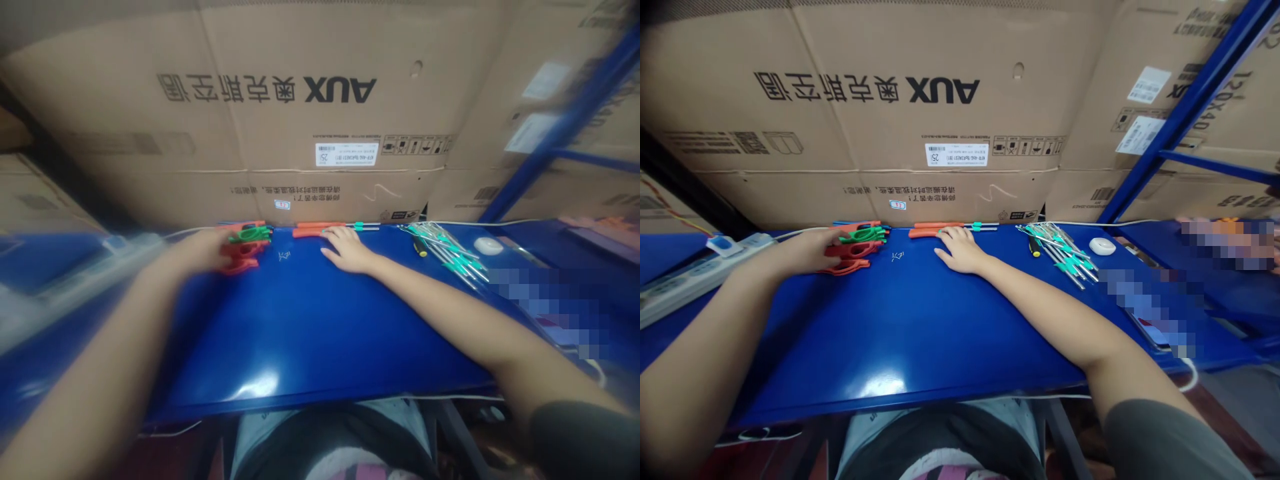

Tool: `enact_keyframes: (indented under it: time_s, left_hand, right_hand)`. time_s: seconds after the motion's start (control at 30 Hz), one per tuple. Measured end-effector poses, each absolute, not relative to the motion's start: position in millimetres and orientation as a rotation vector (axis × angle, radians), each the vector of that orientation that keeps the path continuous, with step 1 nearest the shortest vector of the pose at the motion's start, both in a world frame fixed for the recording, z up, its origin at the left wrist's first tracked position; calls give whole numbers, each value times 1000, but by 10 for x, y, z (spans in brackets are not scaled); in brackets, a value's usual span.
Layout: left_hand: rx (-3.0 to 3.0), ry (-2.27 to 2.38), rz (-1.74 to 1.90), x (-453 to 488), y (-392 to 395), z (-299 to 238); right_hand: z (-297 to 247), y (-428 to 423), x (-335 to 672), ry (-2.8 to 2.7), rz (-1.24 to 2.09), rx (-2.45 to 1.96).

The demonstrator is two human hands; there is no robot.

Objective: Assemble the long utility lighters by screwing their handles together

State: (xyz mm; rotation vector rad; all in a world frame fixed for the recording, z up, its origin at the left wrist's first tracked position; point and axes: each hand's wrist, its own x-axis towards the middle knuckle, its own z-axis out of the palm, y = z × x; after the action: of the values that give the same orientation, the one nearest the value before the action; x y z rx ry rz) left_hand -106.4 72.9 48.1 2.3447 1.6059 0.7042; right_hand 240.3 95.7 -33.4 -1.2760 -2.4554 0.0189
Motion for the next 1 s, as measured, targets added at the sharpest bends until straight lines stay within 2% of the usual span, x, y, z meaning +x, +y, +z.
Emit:
enact_keyframes:
  time_s: [0.07,0.13,0.2,0.33,0.47,0.53,0.6,0.7,1.0]
  left_hand:
    - [2519,1737,360,-1037,729,479]
    - [2626,1822,203,-968,720,456]
    - [2740,1789,239,-831,677,394]
    - [2897,1337,461,-379,458,167]
    - [2829,993,417,20,220,-29]
    - [2745,888,462,111,161,-78]
    - [2685,854,528,144,135,-102]
    - [2669,887,554,154,107,-108]
    - [2752,980,525,210,4,-109]
  right_hand:
    - [-313,938,2355,-2458,29,-1247]
    - [-294,883,2348,-2448,39,-1232]
    - [-279,791,2361,-2456,65,-1192]
    - [-226,471,2379,-2507,154,-1062]
    - [-84,79,2372,-2586,339,-938]
    - [4,-53,2365,-2641,157,-1058]
    - [77,-113,2361,-2648,36,-1292]
    - [135,-114,2358,-2634,144,-1552]
    - [112,-111,2354,-2544,152,-1586]
